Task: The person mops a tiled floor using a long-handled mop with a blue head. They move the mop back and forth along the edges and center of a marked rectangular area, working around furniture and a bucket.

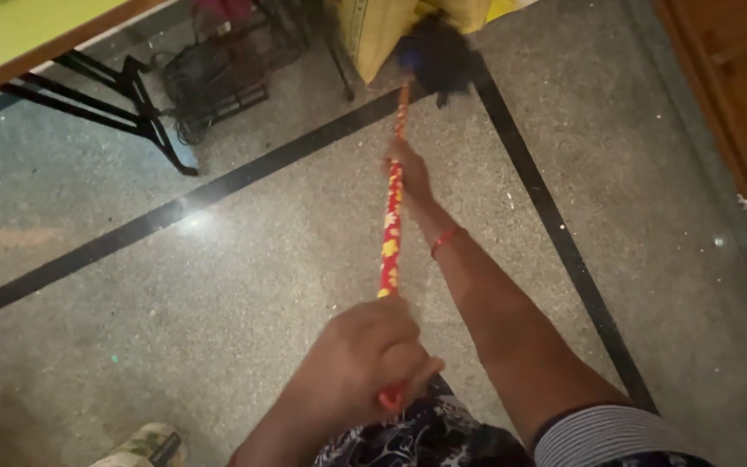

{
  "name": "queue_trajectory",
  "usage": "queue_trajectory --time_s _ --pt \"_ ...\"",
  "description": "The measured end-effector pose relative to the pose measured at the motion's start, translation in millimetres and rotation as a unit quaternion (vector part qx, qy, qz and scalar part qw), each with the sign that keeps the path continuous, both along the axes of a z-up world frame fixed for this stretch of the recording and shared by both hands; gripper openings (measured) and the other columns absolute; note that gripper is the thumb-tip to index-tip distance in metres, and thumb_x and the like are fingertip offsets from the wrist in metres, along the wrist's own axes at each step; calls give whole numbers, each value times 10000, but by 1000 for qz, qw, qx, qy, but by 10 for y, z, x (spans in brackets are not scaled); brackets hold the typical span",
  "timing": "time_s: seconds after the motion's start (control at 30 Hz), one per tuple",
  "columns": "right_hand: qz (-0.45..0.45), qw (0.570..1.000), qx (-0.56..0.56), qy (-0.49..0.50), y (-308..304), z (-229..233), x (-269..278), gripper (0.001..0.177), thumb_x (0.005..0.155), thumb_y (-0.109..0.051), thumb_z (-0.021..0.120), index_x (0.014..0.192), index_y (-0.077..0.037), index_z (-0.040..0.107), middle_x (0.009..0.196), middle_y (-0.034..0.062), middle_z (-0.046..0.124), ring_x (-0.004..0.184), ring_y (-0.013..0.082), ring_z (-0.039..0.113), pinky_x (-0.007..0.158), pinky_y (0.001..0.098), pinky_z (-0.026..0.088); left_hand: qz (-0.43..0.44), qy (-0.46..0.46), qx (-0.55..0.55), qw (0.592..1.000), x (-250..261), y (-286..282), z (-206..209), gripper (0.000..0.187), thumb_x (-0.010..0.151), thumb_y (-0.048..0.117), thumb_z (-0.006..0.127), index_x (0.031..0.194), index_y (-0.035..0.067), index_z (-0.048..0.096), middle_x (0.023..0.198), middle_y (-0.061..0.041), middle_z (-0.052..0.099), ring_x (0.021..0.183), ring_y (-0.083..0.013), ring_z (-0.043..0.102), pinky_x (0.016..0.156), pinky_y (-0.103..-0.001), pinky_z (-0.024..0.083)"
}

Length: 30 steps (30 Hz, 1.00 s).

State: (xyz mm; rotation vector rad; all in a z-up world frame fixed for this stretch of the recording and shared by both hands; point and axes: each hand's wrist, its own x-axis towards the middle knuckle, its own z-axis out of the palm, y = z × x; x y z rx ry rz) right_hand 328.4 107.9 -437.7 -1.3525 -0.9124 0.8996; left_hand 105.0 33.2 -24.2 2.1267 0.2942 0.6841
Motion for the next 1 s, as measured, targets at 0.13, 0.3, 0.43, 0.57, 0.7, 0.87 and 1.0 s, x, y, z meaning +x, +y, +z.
queue_trajectory --time_s 0.13,0.3,0.43,0.57,0.7,0.87,1.0 --pt "45 989 -10 -140 -401 640 -279 133 945 -128 557 816 -108 531 806 -8 524 770 116 556 701 279 447 -61 17 -11 998 -92 63 559 431 874 189 834 671 82 470 712 -56 537 687 -239 616 632 -396 531" --pt "62 976 -97 -183 -949 1351 -414 31 860 -109 627 869 -85 611 831 48 607 783 188 629 714 312 491 -60 -63 33 996 -162 65 1026 425 765 132 834 596 48 454 628 -65 514 617 -237 615 577 -404 516" --pt "40 964 -129 -227 -1158 1593 -511 48 852 -135 653 870 -90 654 797 50 655 740 203 663 678 330 511 -41 -94 13 995 -245 2 1109 301 707 173 747 644 56 477 687 -66 540 667 -236 635 611 -403 522" --pt "35 987 -78 -136 -964 1319 -428 100 912 -176 623 886 -93 671 747 17 605 685 170 587 614 315 446 -69 -65 3 995 -292 -101 997 147 774 137 688 785 41 577 795 -85 594 777 -254 658 679 -399 537" --pt "-37 981 -125 146 -573 757 -228 209 1016 -208 601 852 -81 619 744 -52 510 651 74 477 585 266 377 -102 -14 23 994 -213 -163 516 122 851 130 720 820 86 610 808 -71 576 830 -257 628 757 -412 523" --pt "80 978 -15 -195 -159 230 358 92 941 -131 665 957 -55 615 898 18 553 823 128 543 720 297 456 14 -30 27 999 64 -113 -281 213 837 179 739 741 102 566 845 -79 607 849 -283 630 771 -402 552" --pt "87 984 -22 -156 -144 -43 275 77 984 -132 616 1012 -73 658 977 24 617 919 145 613 830 306 521 36 -4 27 999 -143 -106 -365 330 905 189 764 675 96 546 728 -63 579 717 -264 612 634 -404 528"
